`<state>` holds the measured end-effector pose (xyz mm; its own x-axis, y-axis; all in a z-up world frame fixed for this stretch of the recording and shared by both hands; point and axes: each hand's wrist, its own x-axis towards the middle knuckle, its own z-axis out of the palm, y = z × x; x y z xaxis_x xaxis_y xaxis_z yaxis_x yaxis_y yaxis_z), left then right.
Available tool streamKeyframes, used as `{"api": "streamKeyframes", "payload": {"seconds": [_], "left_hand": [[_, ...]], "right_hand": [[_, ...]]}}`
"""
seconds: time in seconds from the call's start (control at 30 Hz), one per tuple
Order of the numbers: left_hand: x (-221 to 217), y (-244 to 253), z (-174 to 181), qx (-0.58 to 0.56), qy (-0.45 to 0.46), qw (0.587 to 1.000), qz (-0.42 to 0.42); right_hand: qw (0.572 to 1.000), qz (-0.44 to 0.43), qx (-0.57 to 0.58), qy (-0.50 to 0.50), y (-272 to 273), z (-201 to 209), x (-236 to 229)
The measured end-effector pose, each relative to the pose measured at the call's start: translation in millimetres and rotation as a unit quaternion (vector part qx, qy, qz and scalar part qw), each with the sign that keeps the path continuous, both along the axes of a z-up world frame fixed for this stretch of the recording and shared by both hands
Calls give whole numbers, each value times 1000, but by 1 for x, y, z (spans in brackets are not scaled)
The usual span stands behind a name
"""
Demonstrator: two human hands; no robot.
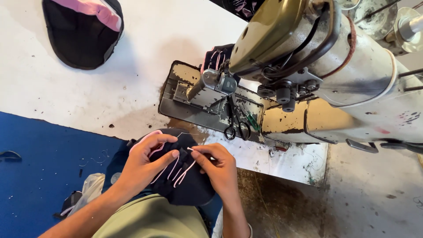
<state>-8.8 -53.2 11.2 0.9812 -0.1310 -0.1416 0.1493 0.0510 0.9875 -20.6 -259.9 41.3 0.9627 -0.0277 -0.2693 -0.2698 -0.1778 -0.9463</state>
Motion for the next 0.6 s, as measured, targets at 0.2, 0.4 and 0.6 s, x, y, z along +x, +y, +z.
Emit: {"api": "streamKeyframes", "payload": {"seconds": [0.2,0.4,0.6], "left_hand": [[-3,-2,-8,37,-53,996,66],[-5,-4,-3,-27,-131,990,49],[-7,0,-16,-3,-99,993,62]], "right_hand": [[995,2,-97,-14,0,5,-7],[995,31,-90,-18,10,13,-2],[998,46,36,21,3,-7,-4]]}}
